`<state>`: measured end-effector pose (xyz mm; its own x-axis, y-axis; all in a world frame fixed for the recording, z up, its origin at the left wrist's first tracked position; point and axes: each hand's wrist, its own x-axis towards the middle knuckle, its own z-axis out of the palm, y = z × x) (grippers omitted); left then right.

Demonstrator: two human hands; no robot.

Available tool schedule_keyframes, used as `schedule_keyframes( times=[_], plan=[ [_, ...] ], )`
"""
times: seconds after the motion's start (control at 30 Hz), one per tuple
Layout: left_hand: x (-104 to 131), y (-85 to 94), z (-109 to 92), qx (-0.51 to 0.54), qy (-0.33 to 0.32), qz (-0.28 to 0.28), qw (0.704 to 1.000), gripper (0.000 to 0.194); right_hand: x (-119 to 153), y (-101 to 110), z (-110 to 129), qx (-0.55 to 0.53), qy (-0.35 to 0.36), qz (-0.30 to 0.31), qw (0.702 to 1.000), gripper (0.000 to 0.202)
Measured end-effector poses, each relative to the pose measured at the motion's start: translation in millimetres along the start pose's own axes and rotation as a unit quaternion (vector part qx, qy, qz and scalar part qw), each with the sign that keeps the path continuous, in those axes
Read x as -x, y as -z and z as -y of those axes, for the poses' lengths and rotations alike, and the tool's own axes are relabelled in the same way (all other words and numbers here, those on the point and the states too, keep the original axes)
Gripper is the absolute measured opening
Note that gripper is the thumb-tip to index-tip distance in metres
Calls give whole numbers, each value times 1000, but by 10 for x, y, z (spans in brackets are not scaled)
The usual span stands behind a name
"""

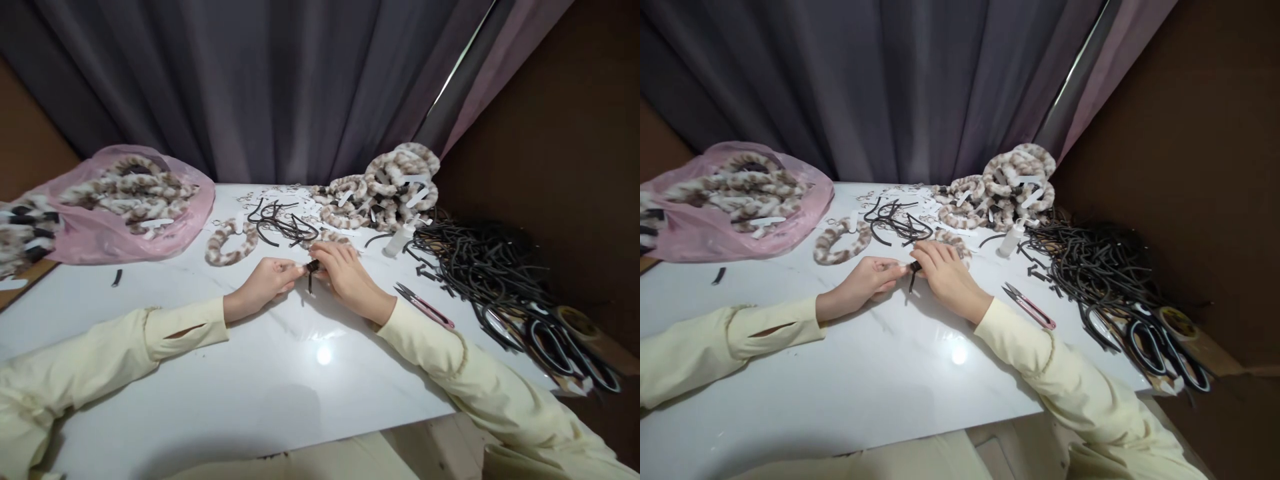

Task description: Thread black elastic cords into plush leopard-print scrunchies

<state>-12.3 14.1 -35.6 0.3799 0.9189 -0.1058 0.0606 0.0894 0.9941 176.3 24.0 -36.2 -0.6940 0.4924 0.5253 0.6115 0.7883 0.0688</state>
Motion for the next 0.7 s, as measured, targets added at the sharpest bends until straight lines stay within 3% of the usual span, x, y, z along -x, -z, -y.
schedule_keyframes(
  times=[0.13,0.27,0.43,0.7],
  plan=[
    [-5,6,-25,37,18,-9,999,39,26,33,20,48,71,2,996,22],
    [2,1,-17,8,-2,-9,1000,42,13,-4,20,21,114,-6,993,24],
    [-13,-2,20,-100,-56,-44,992,39,11,-56,-11,-76,99,-40,991,28],
    [-44,6,28,-184,-86,-61,977,38,29,-38,-8,-186,65,15,980,28]
  ],
)
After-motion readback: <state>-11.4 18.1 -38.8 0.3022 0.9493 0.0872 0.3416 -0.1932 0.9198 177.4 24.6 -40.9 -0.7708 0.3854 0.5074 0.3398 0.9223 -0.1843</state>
